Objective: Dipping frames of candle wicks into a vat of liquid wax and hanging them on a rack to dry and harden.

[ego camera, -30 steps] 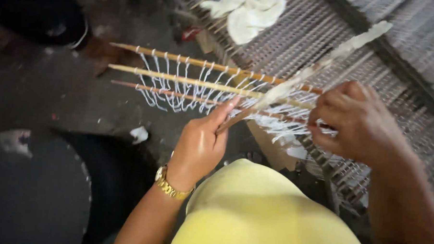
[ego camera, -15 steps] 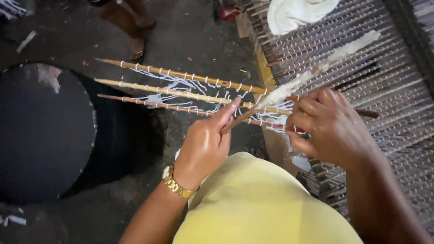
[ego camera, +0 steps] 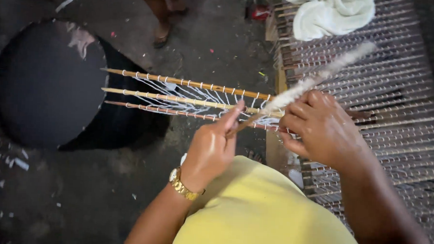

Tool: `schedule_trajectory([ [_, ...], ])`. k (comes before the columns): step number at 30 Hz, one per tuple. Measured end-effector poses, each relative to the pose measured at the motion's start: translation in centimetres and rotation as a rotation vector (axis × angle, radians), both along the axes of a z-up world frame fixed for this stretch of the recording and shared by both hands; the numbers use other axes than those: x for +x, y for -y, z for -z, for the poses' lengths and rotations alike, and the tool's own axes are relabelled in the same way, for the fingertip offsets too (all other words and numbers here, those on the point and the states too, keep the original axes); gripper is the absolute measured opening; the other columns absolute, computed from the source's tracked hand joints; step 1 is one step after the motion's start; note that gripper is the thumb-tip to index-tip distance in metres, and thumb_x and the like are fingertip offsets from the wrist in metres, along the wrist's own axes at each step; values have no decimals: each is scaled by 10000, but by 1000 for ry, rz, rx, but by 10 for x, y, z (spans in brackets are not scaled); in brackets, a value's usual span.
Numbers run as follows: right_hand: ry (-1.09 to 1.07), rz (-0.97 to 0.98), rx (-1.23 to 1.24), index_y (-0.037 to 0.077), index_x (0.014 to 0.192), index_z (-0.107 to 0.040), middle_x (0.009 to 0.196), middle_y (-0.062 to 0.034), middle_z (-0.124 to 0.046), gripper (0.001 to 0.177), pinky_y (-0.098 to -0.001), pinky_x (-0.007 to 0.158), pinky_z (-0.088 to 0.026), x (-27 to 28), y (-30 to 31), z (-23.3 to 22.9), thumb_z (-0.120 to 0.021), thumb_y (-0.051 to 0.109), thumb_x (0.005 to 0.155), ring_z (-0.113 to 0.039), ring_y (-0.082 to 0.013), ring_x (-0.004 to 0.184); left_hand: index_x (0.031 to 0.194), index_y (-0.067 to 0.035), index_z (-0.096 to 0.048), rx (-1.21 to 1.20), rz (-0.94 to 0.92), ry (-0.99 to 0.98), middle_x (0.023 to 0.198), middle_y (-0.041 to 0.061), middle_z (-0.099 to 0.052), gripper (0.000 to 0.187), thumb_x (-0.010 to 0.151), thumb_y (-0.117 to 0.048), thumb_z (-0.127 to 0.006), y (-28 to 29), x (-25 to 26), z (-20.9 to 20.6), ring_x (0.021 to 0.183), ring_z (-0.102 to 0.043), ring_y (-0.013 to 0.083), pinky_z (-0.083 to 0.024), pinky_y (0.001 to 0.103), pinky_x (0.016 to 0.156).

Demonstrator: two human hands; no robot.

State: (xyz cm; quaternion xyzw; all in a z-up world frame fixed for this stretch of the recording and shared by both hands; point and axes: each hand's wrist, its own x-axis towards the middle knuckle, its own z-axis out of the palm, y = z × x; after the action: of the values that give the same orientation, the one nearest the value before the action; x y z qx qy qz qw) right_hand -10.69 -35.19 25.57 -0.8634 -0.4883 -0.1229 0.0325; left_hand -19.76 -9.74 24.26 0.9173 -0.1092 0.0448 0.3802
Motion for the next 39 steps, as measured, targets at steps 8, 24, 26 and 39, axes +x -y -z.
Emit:
schedule_trajectory([
  [8, -70, -237, 82, 180, 850, -704, 907, -12, -672, 93, -399, 786, -490, 5, -20, 11, -768, 247, 839, -587, -277, 878, 1580, -82, -372, 110, -221, 16, 995, 152, -792, 672, 954, -3, -602, -16, -22, 14, 647, -715, 266, -569, 398, 553],
  [24, -45, -327, 38, 208, 739, -611, 841, 0, -595, 201, -445, 719, -499, -62, -136, 22, -685, 385, 796, -622, -300, 902, 1585, -143, -418, -72, -335, -151, 902, 293, -757, 671, 921, -67, -485, -100, -120, -14, 769, -727, 505, -584, 569, 638],
  [26, -60, -359, 30, 212, 740, -593, 837, 1, -574, 203, -447, 705, -493, -72, -152, 24, -691, 387, 775, -609, -299, 880, 1593, -155, -403, -81, -365, -150, 931, 298, -756, 683, 921, -71, -491, -112, -141, -19, 780, -722, 515, -578, 588, 655],
  [39, -190, -422, -146, 305, 902, -740, 1000, 41, -698, 107, -429, 758, -401, -81, -205, 49, -757, 359, 811, -526, -248, 850, 1532, -175, -506, -297, -1089, 33, 778, -6, -638, 500, 1034, -177, -460, -276, -316, 19, 571, -508, 120, -420, 323, 558],
])
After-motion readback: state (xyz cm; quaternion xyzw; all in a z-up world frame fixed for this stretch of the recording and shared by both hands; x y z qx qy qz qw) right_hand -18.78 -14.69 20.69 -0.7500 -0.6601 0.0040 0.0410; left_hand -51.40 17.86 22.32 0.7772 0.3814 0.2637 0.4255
